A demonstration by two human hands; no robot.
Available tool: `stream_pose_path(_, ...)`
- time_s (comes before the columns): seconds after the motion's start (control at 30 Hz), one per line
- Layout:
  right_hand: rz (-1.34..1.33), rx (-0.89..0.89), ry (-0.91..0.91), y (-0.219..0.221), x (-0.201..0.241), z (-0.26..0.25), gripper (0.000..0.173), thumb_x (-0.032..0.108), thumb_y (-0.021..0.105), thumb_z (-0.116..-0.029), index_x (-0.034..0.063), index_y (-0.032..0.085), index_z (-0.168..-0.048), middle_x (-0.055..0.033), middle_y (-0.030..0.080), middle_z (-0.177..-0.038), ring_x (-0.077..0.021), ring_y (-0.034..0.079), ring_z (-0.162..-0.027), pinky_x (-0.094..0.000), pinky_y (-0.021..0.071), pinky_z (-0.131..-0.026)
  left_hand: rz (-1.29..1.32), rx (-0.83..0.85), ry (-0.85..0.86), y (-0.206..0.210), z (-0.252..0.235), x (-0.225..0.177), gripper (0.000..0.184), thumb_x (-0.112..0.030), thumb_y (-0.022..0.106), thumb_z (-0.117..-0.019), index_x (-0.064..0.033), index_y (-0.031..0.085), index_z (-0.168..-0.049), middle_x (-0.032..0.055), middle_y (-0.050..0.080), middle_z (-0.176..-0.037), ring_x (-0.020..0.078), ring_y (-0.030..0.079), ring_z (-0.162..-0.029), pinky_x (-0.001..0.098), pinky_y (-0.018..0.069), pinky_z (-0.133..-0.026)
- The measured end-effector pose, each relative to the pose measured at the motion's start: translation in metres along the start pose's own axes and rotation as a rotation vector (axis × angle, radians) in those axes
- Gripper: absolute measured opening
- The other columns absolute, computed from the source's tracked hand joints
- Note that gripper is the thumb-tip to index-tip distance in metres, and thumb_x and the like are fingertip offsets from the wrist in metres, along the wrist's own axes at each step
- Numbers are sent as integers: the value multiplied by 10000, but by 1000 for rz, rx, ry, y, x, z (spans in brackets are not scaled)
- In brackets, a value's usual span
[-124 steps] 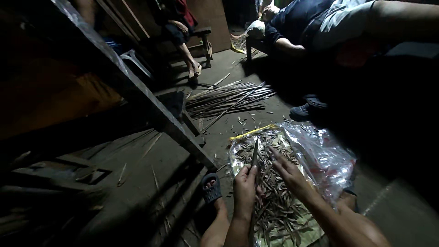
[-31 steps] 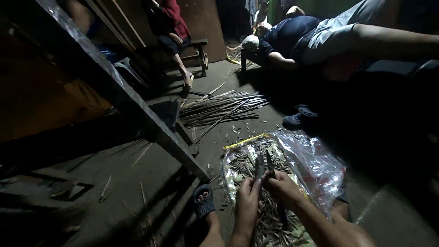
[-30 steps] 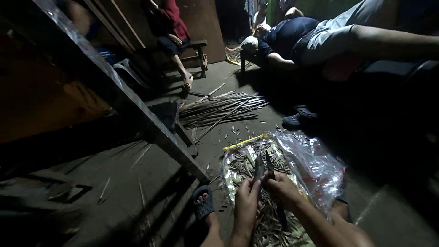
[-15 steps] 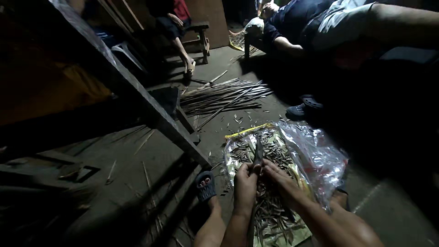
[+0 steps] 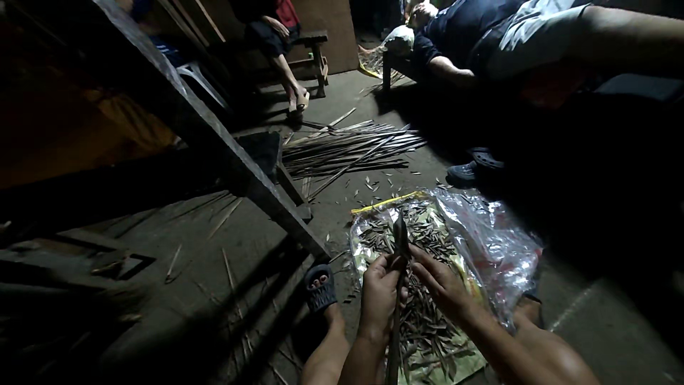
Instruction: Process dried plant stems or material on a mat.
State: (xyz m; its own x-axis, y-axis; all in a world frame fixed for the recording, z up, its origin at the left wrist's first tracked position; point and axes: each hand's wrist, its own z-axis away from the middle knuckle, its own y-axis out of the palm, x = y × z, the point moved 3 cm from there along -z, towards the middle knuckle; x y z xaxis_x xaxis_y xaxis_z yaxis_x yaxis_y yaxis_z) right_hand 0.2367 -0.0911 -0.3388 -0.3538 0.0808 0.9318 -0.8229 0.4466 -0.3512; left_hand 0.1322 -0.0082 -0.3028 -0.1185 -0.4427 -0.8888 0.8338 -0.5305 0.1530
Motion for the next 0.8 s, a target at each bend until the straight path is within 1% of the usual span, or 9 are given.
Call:
stream_pose_path(0.07,77,-64,-76,0,-1,-1,494,278,404,-1080,14,513,-1483,-183,675,-1291,-260,695,-1068,-468,539,-926,43,32,-52,1,2,0,113,-13,483,-1057,17,592,-1065,15,572,-643,21,498,-433,145,423,-392)
stream_pose_path(0.13,118,-109,-112,-3,-3,-4,467,221,425,-1069,31,518,-1486,-165,678,-1291,-251,696,-1046,-457,547,-902,67,62,-88,1,4,0,114,-63,507,-1064,7,595,-1047,14,565,-631,25,493,-426,150,421,-385)
stream_pose_path(0.27,86,-113,-76,-8,-9,-8,471,247,407,-1079,72,507,-1505,-131,638,-1382,-221,663,-1172,-444,520,-989,40,97,-101,2,7,3,124,-77,506,-1067,2,601,-1063,11,567,-639,22,489,-433,146,416,-391)
stream_pose_path(0.37,35,-122,-43,-14,-11,-14,483,225,379,-1078,36,483,-1511,-142,589,-1445,-224,615,-1252,-433,470,-1053,-5,126,-107,2,9,6,112,-85,522,-1062,-7,592,-1021,8,570,-633,24,498,-432,149,428,-396)
stream_pose_path(0.47,-31,-135,54,-17,-14,-16,488,227,370,-1085,46,456,-1529,-136,570,-1465,-191,625,-1208,-414,484,-1018,-34,118,-90,0,7,8,123,-88,524,-1062,4,599,-1028,16,580,-641,28,500,-434,154,424,-391)
stream_pose_path(0.53,-100,-195,110,-20,-15,-19,466,209,363,-1100,20,451,-1516,-130,576,-1437,-71,613,-1003,-279,490,-883,-39,119,-84,-2,6,8,119,-82,526,-1060,6,603,-1039,15,582,-647,30,502,-436,155,425,-392)
stream_pose_path(0.6,-81,-215,140,-27,-17,-20,469,212,355,-1107,19,436,-1527,-138,606,-1386,-45,586,-875,-250,482,-810,-45,117,-76,-2,5,9,119,-83,525,-1061,5,601,-1037,13,585,-644,29,504,-433,154,426,-392)
stream_pose_path(0.73,-14,-160,171,-23,-12,-14,511,252,357,-1096,40,387,-1559,-122,663,-1058,-102,527,-724,-318,478,-706,-212,17,63,-8,-1,6,181,-119,525,-1069,19,639,-1094,12,617,-672,30,508,-439,169,430,-403)
stream_pose_path(0.8,16,-60,160,-10,-1,-4,539,274,384,-1082,47,375,-1571,-151,680,-1008,-186,588,-760,-414,511,-748,-438,-63,192,-12,-3,4,260,-156,510,-1082,10,670,-1200,18,637,-740,38,525,-488,195,453,-455)
